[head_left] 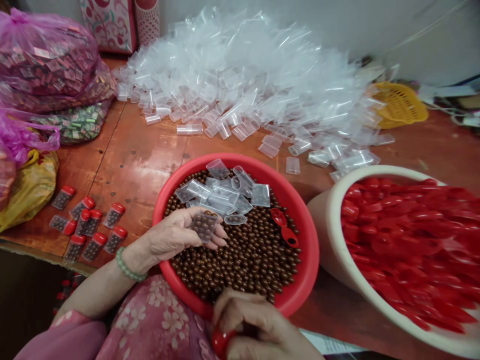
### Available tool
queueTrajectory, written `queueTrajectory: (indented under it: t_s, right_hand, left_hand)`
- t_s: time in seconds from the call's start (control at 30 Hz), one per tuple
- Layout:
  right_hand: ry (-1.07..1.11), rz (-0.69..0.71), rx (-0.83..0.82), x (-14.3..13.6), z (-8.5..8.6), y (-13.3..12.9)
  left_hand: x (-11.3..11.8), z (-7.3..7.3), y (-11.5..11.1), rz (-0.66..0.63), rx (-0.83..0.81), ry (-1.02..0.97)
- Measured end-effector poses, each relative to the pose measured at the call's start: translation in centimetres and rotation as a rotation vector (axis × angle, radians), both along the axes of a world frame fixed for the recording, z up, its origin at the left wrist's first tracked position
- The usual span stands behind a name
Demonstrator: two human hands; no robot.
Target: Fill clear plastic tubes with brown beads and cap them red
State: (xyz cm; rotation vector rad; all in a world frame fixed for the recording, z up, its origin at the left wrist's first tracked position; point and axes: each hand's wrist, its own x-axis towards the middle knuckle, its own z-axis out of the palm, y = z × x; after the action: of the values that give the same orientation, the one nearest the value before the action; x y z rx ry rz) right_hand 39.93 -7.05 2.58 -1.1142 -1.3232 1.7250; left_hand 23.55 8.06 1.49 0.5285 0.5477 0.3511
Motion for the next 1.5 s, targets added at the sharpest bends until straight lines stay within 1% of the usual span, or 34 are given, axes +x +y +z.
queueTrajectory:
  t_s: [0.07,0.13,0.23,0.27,0.3,0.33,0.4,0.43,0.47,0.5,0.63,0.7,0.77,0.87,1.03,1.2,1.33,1.5]
  right_hand:
    - [-0.009,0.117,0.055,0.3,0.2,-0.2]
    - [-0.030,0.187,0.075,0.8,0.6,-0.1]
    - [-0.103,0.264,0.089,1.7,1.3,0.5]
    - [-0.124,0.251,0.103,2.1,1.6,0.9]
    - [-0.137,0.197,0.126,2.5,2.0,1.3]
    - [-0.155,0.085,0.160,2.9,2.3,1.9]
    - [-0.225,-0.277,0.269,3.5,2.7,3.5]
    - [-0.291,-0.435,0.326,3.7,2.9,4.4]
    - [-0.361,-0.524,0.375,3.7,3.0,5.4]
    - [-0.408,-0.541,0.423,3.7,3.0,6.4]
    - [-0.460,-0.381,0.571,2.8,2.7,9.4]
    - [-0.466,-0.308,0.595,2.5,2.4,10.0]
    - [-0.466,-0.270,0.596,2.4,2.1,10.1]
    - [-0.455,-0.284,0.580,2.4,1.7,9.8]
    - [-0.449,-0.364,0.584,2.1,1.4,9.6]
    - [-0.427,-0.347,0.647,1.6,1.3,10.1]
    - [-0.456,-0.315,0.649,2.2,1.4,9.9]
    - [-0.500,-0.348,0.606,3.6,1.6,8.8]
  left_hand:
    - [-0.1,0.0,0.0,-0.010,-0.003,-0.004]
    - [-0.1,0.0,0.0,-0.014,0.008,-0.008]
    - [-0.1,0.0,-0.1,-0.013,0.045,0.004]
    - [-0.1,-0.1,-0.1,-0.013,0.061,0.009]
    - [-0.1,-0.2,-0.1,-0.019,0.076,0.013]
    - [-0.1,-0.3,-0.2,-0.028,0.091,0.014]
    - [-0.2,-0.5,-0.3,-0.055,0.128,0.017]
    - [-0.2,-0.6,-0.3,-0.074,0.149,0.024]
    - [-0.3,-0.7,-0.3,-0.092,0.172,0.031]
    - [-0.3,-0.7,-0.3,-0.105,0.193,0.038]
    - [-0.3,-0.6,-0.3,-0.136,0.238,0.066]
    - [-0.2,-0.5,-0.3,-0.146,0.243,0.075]
    - [-0.2,-0.4,-0.2,-0.160,0.253,0.085]
    - [-0.2,-0.3,-0.2,-0.190,0.273,0.103]
    - [-0.3,-0.5,-0.1,-0.204,0.284,0.108]
    - [-0.2,-0.6,-0.1,-0.203,0.281,0.108]
    - [-0.2,-0.6,-0.1,-0.231,0.292,0.093]
    - [-0.1,-0.4,0.0,-0.147,0.281,0.093]
